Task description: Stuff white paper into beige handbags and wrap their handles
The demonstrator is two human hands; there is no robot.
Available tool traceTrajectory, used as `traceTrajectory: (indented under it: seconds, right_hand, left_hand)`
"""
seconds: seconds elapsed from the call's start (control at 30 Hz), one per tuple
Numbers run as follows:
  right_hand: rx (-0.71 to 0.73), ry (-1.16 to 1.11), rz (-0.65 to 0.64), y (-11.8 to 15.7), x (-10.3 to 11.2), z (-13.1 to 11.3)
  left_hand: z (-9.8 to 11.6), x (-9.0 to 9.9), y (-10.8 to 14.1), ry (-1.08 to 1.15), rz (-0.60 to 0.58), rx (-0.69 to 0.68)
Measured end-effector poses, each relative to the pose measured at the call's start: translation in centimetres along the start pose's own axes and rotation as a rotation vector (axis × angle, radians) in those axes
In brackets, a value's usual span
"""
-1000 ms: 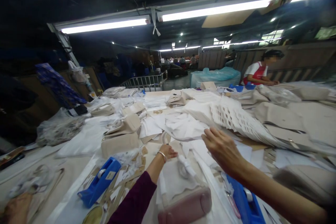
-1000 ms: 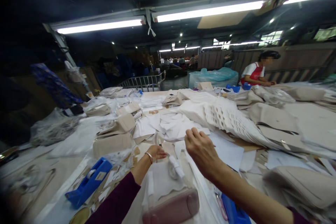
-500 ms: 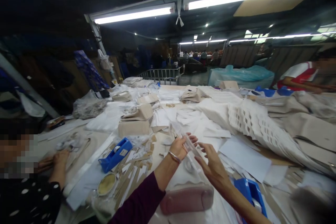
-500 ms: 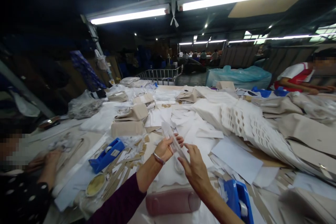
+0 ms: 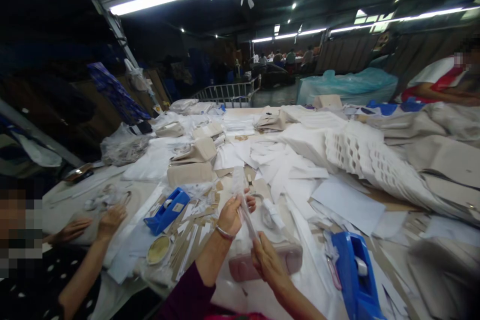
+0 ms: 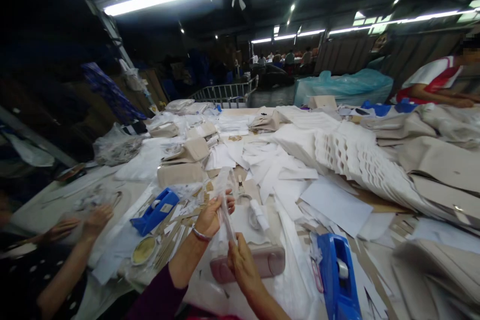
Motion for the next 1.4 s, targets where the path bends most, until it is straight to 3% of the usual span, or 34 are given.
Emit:
traceTrajectory:
  seconds: [0.2, 0.3, 0.4, 0.57, 0.63, 0.73, 0.83, 0.93, 1.03, 1.2, 1.3, 1.4]
  right_hand:
    - [0.025, -0.037, 0.052, -0.2, -0.6, 1.2]
    - [0.081, -0.005, 0.095, -1.0, -0.1, 0.5]
    - [0.099, 0.14, 0.06, -1.3, 0.9, -0.6]
    - [0.351, 0.439, 0.328, -0.3, 3.3, -2.8]
    - [0.205, 0.364, 0.276, -0.5, 3.5, -2.8]
    - [-0.137, 0.0, 0.113, -1.8, 3.2, -2.2]
    - [-0.216, -0.221, 0.109, -3.8, 3.1, -2.5]
    - [-0.118, -0.08, 0.094, -5.4, 3.0, -3.8]
    - [0.028, 0.274, 0.085, -5.8, 2.7, -5.7]
    - [0.424, 0.823, 0.044, -5.2, 1.8, -7.7]
    - [0.549, 0.972, 0.01, -5.2, 1.7, -7.4]
    - [0.61, 0.982, -0.005, -5.4, 1.8, -7.0]
  left_hand:
    - [0.8, 0.5, 1.4, 0.005, -0.018, 0.007]
    - [0.3, 0.9, 3.0, -0.128, -0.079, 0.116]
    - [-0.2, 1.8, 3.8, -0.266, -0.045, 0.175]
    - [0.3, 3.0, 2.9, -0.263, 0.13, -0.034]
    - [0.4, 3.1, 2.6, -0.258, 0.167, -0.114]
    - [0.0, 2.6, 2.8, -0.295, 0.174, -0.175]
    - [-0.7, 2.0, 3.4, -0.296, 0.152, -0.135]
    - [-0.9, 1.7, 3.8, -0.208, 0.142, -0.053]
    - [-0.3, 1.5, 3.9, -0.15, 0.146, 0.002]
    - [0.6, 1.5, 4.0, -0.12, 0.216, 0.04]
    - [0.8, 1.6, 4.3, -0.09, 0.186, 0.057]
    - [1.0, 1.6, 4.6, -0.027, 0.133, 0.096]
Point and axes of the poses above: each hand's wrist, its own y-axis away from the middle knuckle, its own x-axis out of the back of the hand, z = x × y, the point moved 2 cm from there along -y, towards the middle knuckle, and after that the axes turned 2 degrees about -z, right-handed, at the moved point
